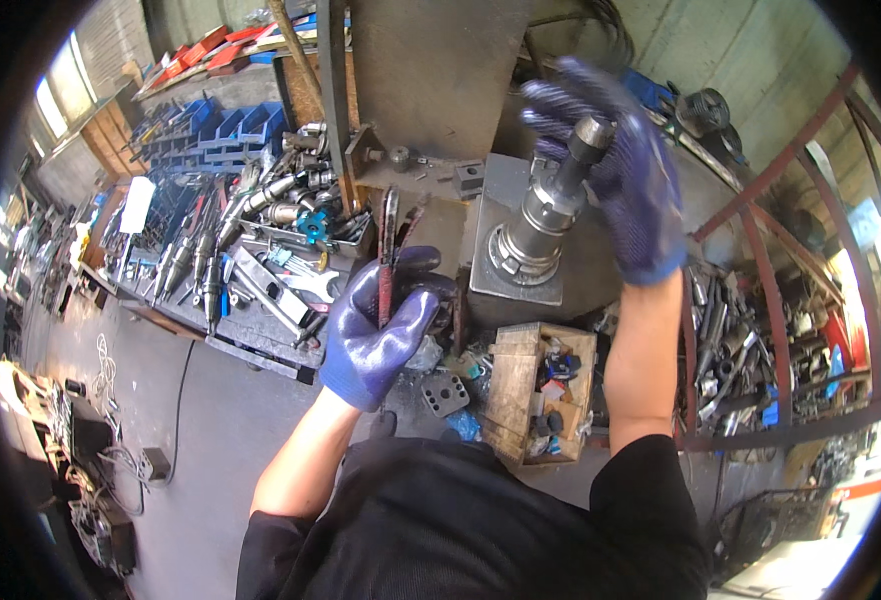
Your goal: The person picks up a metal shaft from a workbench and measures it with a caliper while consulting a handwritten note. The person then picks up several other metal components, fitting a sleeve onto one of the shafts and organizing them on the workspace.
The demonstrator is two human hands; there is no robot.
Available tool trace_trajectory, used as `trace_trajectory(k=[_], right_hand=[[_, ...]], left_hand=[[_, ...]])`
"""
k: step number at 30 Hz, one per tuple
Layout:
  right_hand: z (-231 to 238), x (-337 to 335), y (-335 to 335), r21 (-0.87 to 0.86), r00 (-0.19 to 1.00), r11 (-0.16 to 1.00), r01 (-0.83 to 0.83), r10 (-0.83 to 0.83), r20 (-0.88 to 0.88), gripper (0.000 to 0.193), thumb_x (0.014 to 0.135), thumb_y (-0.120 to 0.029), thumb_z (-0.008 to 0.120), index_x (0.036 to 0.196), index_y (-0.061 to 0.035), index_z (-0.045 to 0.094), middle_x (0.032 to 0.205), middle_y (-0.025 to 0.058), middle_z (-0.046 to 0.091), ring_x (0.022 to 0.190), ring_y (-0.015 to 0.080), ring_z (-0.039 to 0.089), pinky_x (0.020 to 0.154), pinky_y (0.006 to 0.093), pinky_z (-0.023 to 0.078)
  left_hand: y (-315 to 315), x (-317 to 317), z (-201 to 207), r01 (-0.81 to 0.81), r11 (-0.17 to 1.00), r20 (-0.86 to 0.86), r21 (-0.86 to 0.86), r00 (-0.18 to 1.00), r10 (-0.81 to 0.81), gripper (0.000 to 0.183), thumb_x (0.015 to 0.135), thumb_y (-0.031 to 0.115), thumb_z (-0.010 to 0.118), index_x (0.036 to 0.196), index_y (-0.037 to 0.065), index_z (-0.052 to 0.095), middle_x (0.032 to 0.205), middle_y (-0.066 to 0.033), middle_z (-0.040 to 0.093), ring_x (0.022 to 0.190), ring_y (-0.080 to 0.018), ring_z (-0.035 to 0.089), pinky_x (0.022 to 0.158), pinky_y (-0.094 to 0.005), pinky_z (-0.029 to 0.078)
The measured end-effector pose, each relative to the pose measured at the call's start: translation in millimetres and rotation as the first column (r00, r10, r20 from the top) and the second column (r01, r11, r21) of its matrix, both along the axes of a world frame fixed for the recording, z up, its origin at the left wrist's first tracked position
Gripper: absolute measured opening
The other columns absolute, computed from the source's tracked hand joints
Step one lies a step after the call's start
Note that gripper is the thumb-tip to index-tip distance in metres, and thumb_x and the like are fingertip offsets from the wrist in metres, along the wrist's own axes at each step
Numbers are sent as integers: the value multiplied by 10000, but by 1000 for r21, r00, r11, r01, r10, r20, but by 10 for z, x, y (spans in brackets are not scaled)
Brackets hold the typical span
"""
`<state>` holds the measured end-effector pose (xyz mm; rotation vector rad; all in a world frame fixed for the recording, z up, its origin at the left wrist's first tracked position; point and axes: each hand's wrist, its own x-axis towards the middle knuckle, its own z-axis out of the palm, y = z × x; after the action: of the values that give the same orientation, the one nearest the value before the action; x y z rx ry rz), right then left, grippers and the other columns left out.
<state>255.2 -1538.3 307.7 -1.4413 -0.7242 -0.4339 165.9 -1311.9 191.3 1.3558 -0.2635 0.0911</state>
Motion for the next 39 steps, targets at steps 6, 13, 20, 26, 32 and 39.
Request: trace_trajectory(k=[6, 13, 20, 26, 32, 39], right_hand=[[-161, 63, 84, 117, 985, 993, 28, -8, -170, 470, 1055, -464, 495, 1019, -24, 656, 809, 78, 683, 675, 131, 665, 631, 281, 538], [-189, 31, 151, 127, 982, 990, 61, -37, -183, 474, 1049, -464, 490, 947, -14, 600, 761, 85, 587, 604, 189, 590, 614, 362, 530], [-212, 47, 100, 97, 979, 993, 67, -47, -197, 473, 1034, -481, 478, 921, -32, 574, 761, 90, 567, 636, 237, 600, 626, 393, 520], [-210, 28, 99, 85, 978, 989, 120, -103, -182, 508, 1029, -492, 508, 1013, 3, 619, 857, 113, 653, 712, 193, 670, 672, 347, 558], [-199, -140, -144, -223, 968, 957, -185, 138, -211, 624, 867, -318, 735, 1365, 25, 581, 1300, 156, 654, 1250, 264, 584, 1097, 398, 426], [-493, -390, -151, -372, 769, 703, 606, -637, 49, 475, 894, 25, 693, 1359, 27, 594, 1256, 106, 663, 1117, 163, 612, 1020, 323, 469]], left_hand=[[77, 52, 66, 181, 980, -30, -83, 982, -184, 407, 971, 76, 571, 1354, -54, 525, 1099, -151, 705, 994, -167, 667, 868, -300, 541], [236, 109, 27, 213, 971, -48, -107, 974, -219, 393, 992, 100, 577, 1353, -50, 537, 1083, -136, 719, 947, -145, 670, 862, -290, 534], [342, 135, 47, 241, 964, -87, -115, 964, -252, 377, 1004, 96, 570, 1358, -31, 538, 1089, -136, 713, 907, -154, 682, 826, -303, 566], [305, 126, 38, 236, 950, -25, -205, 969, -246, 371, 981, 52, 610, 1342, -20, 568, 1063, -95, 730, 932, -106, 667, 786, -255, 540], [533, 84, -243, 181, 974, 52, -135, 983, -175, 368, 968, 52, 620, 1324, -26, 567, 1099, -124, 713, 973, -159, 675, 863, -300, 552], [968, -136, -801, 187, 923, -162, 337, 977, -138, 370, 915, 197, 736, 1218, 16, 626, 912, -25, 641, 861, -98, 569, 790, -295, 498]])
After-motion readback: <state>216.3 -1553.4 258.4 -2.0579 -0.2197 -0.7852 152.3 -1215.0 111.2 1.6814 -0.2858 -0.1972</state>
